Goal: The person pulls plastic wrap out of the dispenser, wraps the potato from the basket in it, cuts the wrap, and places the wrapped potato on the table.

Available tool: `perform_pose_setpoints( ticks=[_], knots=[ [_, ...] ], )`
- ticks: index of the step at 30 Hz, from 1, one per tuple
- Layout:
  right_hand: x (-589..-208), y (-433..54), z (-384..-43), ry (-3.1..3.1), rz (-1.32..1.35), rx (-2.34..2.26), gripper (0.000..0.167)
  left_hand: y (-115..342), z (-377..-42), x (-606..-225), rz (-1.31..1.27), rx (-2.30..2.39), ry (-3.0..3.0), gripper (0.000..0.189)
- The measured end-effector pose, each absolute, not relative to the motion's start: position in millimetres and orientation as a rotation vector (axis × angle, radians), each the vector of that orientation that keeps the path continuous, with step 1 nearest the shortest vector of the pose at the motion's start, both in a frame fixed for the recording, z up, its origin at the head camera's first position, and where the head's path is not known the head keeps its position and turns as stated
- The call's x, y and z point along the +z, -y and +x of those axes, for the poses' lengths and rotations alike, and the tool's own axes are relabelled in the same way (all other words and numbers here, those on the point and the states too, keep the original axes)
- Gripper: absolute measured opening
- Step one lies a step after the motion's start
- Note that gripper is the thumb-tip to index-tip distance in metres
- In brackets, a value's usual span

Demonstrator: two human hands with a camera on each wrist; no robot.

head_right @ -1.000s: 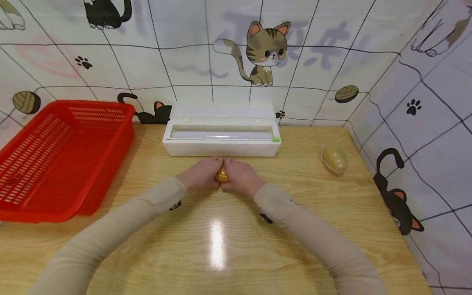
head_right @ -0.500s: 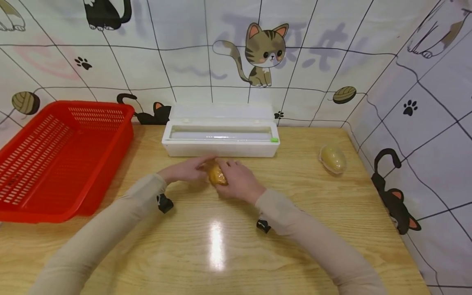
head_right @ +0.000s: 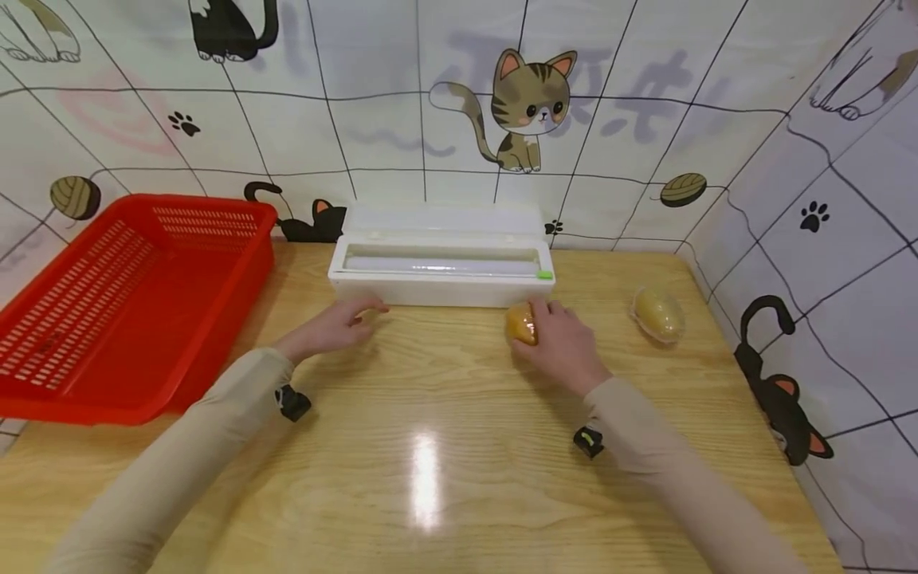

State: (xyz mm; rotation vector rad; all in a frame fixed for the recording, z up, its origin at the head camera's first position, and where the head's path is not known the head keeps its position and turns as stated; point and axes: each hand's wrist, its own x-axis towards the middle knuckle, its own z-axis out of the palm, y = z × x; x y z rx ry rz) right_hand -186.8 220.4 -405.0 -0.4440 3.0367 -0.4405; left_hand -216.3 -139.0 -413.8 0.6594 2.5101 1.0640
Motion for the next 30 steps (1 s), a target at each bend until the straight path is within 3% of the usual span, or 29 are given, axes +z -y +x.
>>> perform_pose_setpoints(
  ticks=[7, 16, 30],
  knots=[
    [-400, -270, -205, -3.092, -0.248, -0.351, 0.071, 154, -214, -413, 0.717, 0.906, -2.663, 0.038],
    [-405, -300, -234, -3.158, -0.109, -0.247, 0.066, 165, -208, -414, 0.740, 0.859, -2.765, 0.035],
    [-410, -302, -235, -3.178, -0.059, -0.222, 0.073, 161, -205, -384, 0.384, 0.703, -2.950, 0.012]
  ],
)
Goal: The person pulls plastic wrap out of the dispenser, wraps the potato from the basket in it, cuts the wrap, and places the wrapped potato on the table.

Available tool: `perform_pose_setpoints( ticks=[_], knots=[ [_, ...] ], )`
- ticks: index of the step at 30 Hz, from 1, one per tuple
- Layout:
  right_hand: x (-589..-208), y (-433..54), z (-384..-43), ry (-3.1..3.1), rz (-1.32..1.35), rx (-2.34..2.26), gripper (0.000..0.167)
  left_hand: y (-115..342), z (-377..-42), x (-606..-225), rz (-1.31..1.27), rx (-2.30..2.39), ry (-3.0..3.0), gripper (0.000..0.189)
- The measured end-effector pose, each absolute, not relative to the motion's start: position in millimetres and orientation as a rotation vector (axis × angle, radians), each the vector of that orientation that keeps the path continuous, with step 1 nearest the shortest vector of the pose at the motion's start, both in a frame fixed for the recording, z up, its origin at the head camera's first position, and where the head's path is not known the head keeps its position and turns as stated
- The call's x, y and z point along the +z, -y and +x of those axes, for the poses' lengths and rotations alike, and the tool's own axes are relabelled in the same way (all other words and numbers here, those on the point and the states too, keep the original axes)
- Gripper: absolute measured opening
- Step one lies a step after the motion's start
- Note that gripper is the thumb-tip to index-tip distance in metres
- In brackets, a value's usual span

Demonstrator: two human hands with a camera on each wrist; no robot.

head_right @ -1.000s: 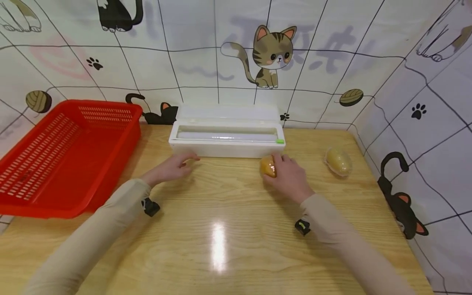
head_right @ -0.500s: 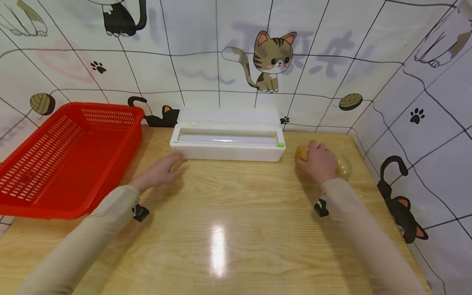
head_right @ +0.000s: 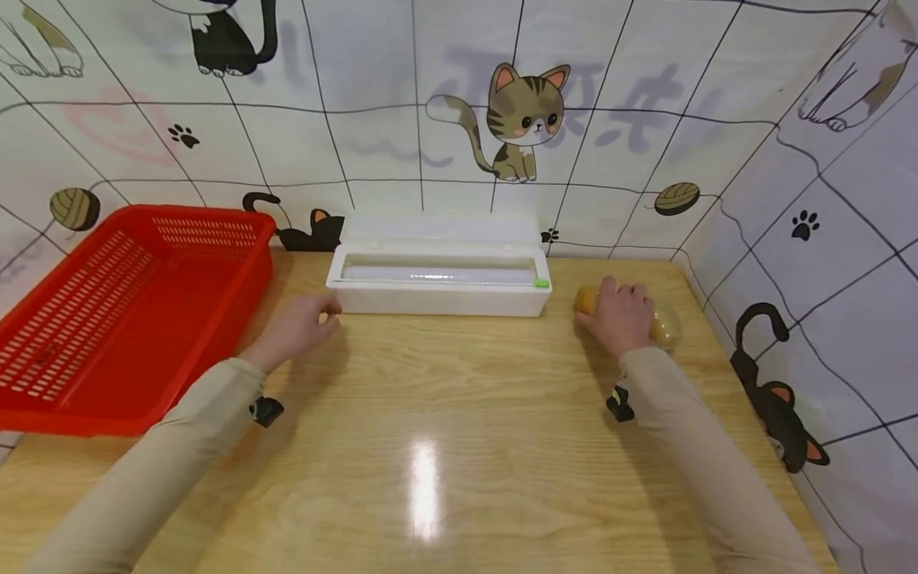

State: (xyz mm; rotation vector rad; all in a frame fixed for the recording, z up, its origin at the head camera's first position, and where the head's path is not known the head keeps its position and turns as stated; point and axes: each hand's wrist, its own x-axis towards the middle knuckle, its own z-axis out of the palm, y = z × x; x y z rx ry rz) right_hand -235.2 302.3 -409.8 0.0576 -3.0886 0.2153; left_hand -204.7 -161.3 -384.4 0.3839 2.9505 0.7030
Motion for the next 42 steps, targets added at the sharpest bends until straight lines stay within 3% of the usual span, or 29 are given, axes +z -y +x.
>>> perform_pose_setpoints(
  ticks=[10, 17, 23, 42],
  knots=[
    [-394, -290, -247, 3.038, 0.181, 0.288, 0.069, 176, -231, -368, 0.232, 0.410, -3.246, 0.015],
    [-377, -271, -255, 3.087, 0.289, 0.419, 0.072, 183, -248, -365, 0.205, 0.364, -3.166, 0.050],
    [-365, -254, -259, 3.131, 0.330, 0.414, 0.076, 184, -255, -363, 0.201, 0.319, -3.127, 0.064],
    [-352, -239, -262, 3.235, 0.307, 0.187, 0.086, 206, -251, -367, 0.017, 0.343, -3.066, 0.075]
  ],
)
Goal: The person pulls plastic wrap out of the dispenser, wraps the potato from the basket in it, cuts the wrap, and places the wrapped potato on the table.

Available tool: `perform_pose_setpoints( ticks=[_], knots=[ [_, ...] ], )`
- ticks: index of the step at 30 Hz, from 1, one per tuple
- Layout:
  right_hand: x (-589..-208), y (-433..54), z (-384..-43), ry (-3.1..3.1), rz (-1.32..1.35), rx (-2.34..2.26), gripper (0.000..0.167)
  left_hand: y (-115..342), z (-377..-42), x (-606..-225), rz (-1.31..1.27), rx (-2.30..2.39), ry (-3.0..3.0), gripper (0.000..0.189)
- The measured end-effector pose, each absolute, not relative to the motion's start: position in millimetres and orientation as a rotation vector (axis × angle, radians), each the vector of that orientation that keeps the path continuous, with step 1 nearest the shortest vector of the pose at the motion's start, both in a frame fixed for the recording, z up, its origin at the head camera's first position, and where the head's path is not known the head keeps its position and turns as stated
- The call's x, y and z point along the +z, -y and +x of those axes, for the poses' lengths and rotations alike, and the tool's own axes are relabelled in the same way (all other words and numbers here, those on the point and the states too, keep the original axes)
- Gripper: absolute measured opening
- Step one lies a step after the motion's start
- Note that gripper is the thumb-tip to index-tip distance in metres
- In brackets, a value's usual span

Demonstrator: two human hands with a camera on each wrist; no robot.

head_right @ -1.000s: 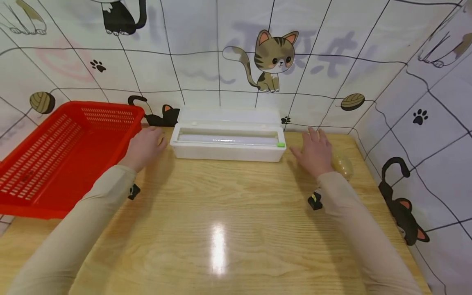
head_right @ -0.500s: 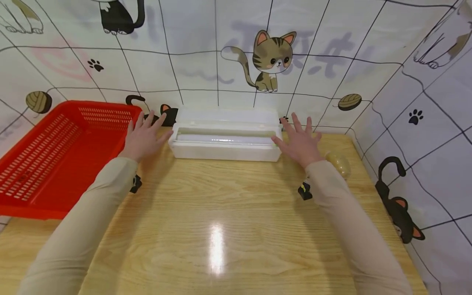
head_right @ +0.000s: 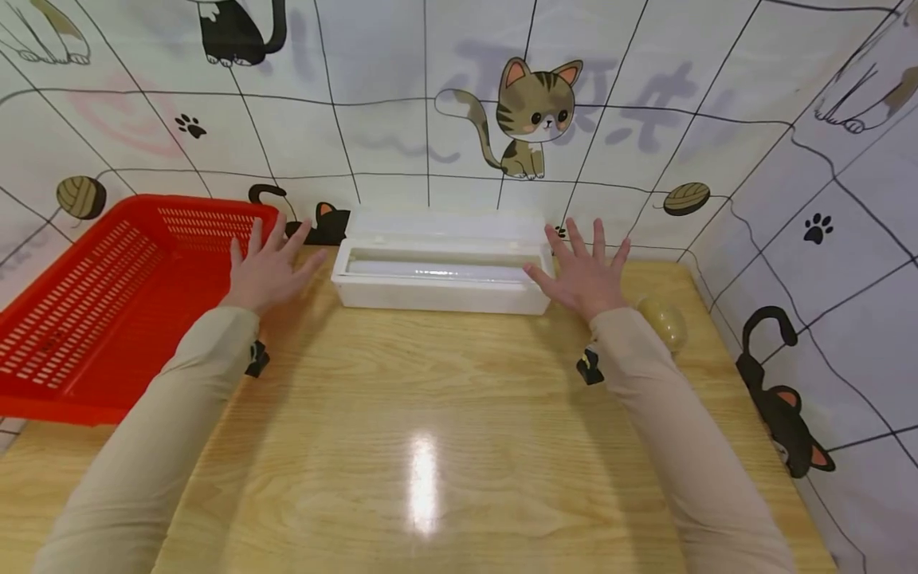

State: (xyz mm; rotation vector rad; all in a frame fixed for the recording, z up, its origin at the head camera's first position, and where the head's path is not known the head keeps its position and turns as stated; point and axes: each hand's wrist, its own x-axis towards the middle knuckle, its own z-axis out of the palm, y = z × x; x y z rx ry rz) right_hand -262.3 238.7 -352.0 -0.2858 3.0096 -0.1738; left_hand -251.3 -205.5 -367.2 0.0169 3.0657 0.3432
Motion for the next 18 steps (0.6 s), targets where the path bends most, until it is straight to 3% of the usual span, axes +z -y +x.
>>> perform_pose_setpoints(
  ticks=[5, 10, 15, 18],
  knots=[
    [-351, -240, -263, -2.999, -0.256, -0.177, 0.086, 204, -255, -367, 0.028, 0.320, -3.051, 0.076],
    [-350, -291, -195, -3.006, 0.115, -0.207, 0.087, 142, -296, -371, 0.405, 0.308, -2.986, 0.076],
    [-348, -334, -106, -2.995, 0.511, -0.209, 0.088, 66, -315, -377, 0.768, 0.296, -2.875, 0.076],
    [-353, -339, -99, -3.031, 0.552, -0.239, 0.087, 67, -314, -379, 0.772, 0.300, -2.883, 0.076]
  ],
)
